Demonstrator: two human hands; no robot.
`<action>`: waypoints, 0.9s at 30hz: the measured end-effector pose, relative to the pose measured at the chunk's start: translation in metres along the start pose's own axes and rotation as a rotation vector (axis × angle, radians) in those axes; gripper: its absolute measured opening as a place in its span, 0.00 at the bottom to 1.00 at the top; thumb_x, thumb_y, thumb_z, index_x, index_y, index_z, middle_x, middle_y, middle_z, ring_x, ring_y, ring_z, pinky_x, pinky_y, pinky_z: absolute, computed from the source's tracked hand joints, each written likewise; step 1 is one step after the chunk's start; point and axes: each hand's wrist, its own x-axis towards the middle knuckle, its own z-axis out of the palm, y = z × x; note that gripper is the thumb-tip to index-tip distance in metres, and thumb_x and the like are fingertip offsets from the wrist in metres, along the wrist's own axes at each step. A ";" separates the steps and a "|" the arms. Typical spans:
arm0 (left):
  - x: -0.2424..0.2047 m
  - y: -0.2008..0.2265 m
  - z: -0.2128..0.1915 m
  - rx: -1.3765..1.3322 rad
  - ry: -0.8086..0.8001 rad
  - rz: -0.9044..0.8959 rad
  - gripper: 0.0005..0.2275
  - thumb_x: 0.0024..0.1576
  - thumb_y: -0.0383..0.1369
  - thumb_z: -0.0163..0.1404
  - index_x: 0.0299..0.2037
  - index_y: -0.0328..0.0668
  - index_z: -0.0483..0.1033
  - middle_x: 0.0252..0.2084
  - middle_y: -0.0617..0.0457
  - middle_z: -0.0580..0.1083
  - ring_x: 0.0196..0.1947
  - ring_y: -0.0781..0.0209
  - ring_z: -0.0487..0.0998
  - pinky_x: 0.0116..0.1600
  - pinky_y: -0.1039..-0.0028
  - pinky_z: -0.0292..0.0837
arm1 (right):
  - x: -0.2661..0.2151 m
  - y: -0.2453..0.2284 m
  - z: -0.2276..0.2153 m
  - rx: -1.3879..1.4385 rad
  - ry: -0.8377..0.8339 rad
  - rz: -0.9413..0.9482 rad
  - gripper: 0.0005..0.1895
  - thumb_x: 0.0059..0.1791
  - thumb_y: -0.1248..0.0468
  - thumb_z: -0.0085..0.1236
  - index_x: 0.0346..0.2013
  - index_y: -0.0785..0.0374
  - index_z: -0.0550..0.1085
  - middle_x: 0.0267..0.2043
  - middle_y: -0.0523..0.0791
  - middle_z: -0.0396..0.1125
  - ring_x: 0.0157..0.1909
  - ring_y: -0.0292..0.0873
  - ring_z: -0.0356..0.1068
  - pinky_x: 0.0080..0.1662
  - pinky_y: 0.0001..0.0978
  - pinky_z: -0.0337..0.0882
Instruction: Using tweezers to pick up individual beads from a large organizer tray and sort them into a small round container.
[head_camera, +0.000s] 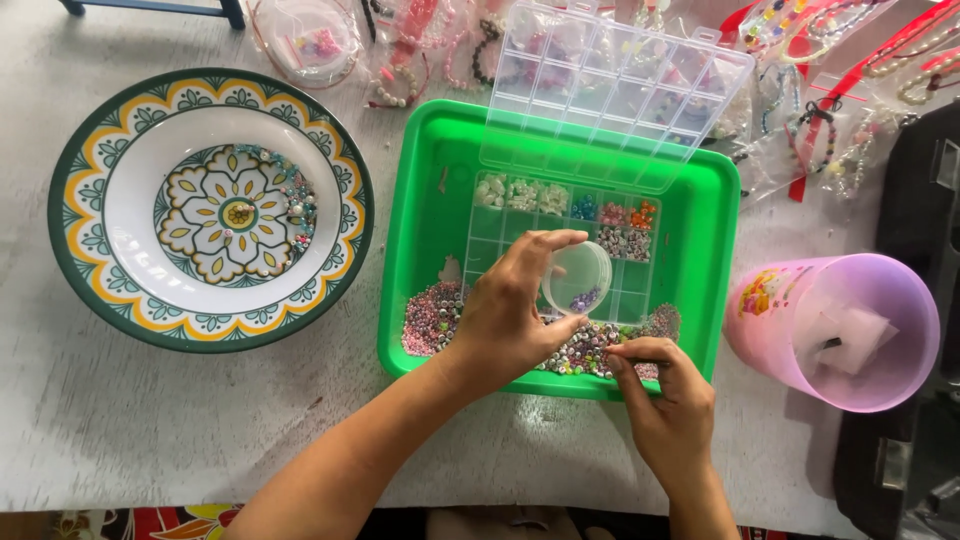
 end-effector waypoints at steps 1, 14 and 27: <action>0.000 0.001 0.000 0.001 -0.001 0.002 0.33 0.48 0.30 0.66 0.63 0.50 0.63 0.56 0.47 0.72 0.48 0.55 0.82 0.35 0.71 0.80 | -0.001 0.001 0.000 0.001 0.002 -0.001 0.01 0.52 0.69 0.60 0.38 0.61 0.77 0.39 0.44 0.75 0.43 0.38 0.76 0.47 0.27 0.75; 0.000 0.002 0.000 0.011 0.000 -0.019 0.32 0.47 0.30 0.65 0.63 0.51 0.64 0.55 0.48 0.72 0.48 0.56 0.81 0.31 0.73 0.79 | -0.001 0.006 0.001 -0.086 -0.002 -0.127 0.03 0.52 0.70 0.58 0.40 0.61 0.75 0.41 0.44 0.74 0.46 0.42 0.76 0.50 0.31 0.74; 0.002 0.012 -0.004 -0.048 -0.023 -0.057 0.32 0.46 0.29 0.67 0.62 0.51 0.66 0.54 0.47 0.73 0.48 0.54 0.80 0.26 0.76 0.76 | 0.047 -0.039 0.003 0.234 0.262 -0.045 0.03 0.53 0.71 0.59 0.41 0.66 0.74 0.40 0.46 0.74 0.46 0.40 0.75 0.50 0.26 0.75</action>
